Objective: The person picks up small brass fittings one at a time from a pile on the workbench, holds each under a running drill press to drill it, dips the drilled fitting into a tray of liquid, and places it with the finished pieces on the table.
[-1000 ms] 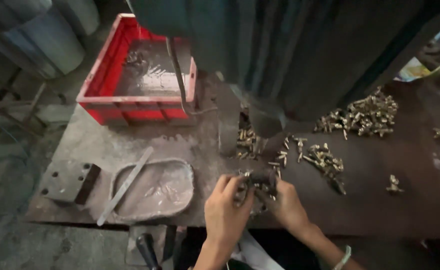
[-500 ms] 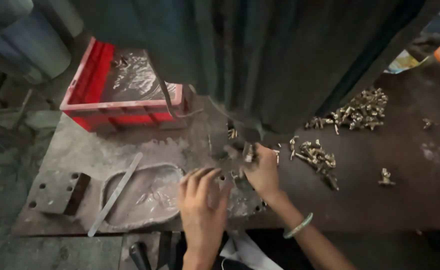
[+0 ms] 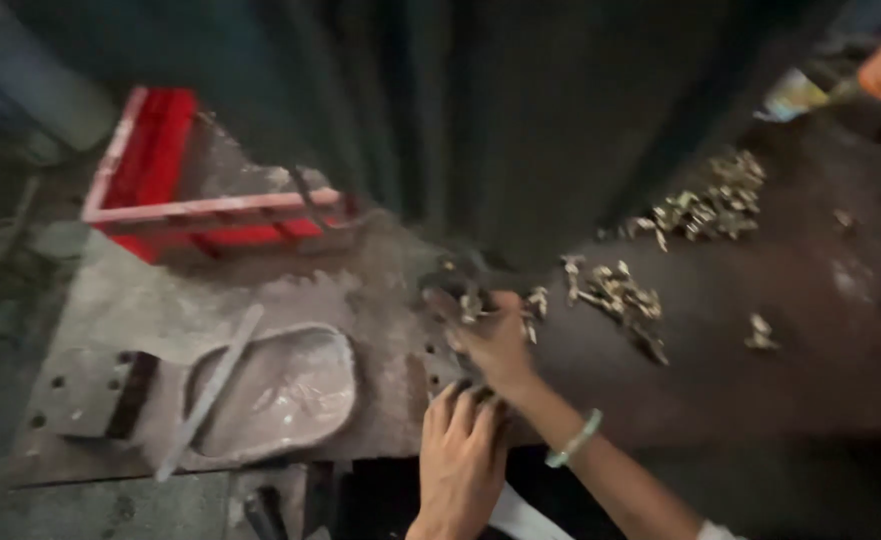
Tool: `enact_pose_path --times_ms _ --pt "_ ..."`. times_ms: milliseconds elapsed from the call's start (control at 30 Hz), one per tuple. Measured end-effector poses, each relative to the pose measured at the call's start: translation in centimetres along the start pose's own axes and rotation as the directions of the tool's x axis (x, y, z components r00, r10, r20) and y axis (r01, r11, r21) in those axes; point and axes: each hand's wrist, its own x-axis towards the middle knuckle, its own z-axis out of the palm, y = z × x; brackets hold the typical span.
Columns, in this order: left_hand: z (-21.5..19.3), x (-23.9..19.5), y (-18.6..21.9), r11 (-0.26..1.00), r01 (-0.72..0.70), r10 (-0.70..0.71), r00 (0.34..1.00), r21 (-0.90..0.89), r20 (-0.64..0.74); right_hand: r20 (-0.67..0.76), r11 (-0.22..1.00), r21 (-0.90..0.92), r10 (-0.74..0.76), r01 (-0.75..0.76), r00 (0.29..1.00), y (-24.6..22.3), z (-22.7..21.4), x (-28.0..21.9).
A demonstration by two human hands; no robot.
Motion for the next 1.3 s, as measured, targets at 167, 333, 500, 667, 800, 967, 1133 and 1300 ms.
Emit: enact_pose_path --times_ms 167,333,500,667,800,967,1133,1300 --pt "9.4 -0.2 -1.6 0.823 -0.563 0.552 0.824 0.078 0.128 0.164 0.972 -0.066 -0.211 0.224 0.964 1.3 -0.5 0.7" --pt "14.2 7.6 4.4 0.823 -0.567 0.567 0.813 -0.045 0.130 0.141 0.963 -0.060 -0.252 0.262 0.957 1.7 -0.1 0.6" --pt "17.7 10.4 7.8 0.941 -0.131 0.201 0.958 -0.313 0.204 0.287 0.990 0.012 -0.138 0.140 0.948 1.8 -1.1 1.1" --pt "18.5 6.2 3.7 0.812 0.212 -0.111 0.971 -0.543 0.214 0.408 0.974 -0.151 -0.095 0.169 0.908 -0.3 -1.6 2.3" --pt "8.3 1.2 0.5 -0.110 0.824 -0.212 0.526 -0.555 0.824 0.491 0.797 -0.585 0.203 0.148 0.847 -7.3 -1.1 2.9" --pt "-3.8 2.9 5.1 0.456 0.554 -0.290 0.832 -0.697 0.472 0.512 0.585 -0.790 0.466 0.183 0.721 -10.0 -0.8 3.5" --pt "-2.0 1.8 0.1 0.959 -0.263 0.253 0.962 -0.102 -0.101 0.558 0.679 -0.719 0.441 0.145 0.703 -10.2 -0.6 3.3" --pt "-1.9 2.1 -0.3 0.974 -0.227 0.227 0.974 0.027 -0.008 0.487 0.538 -0.810 0.399 0.232 0.777 -10.8 -1.0 3.9"
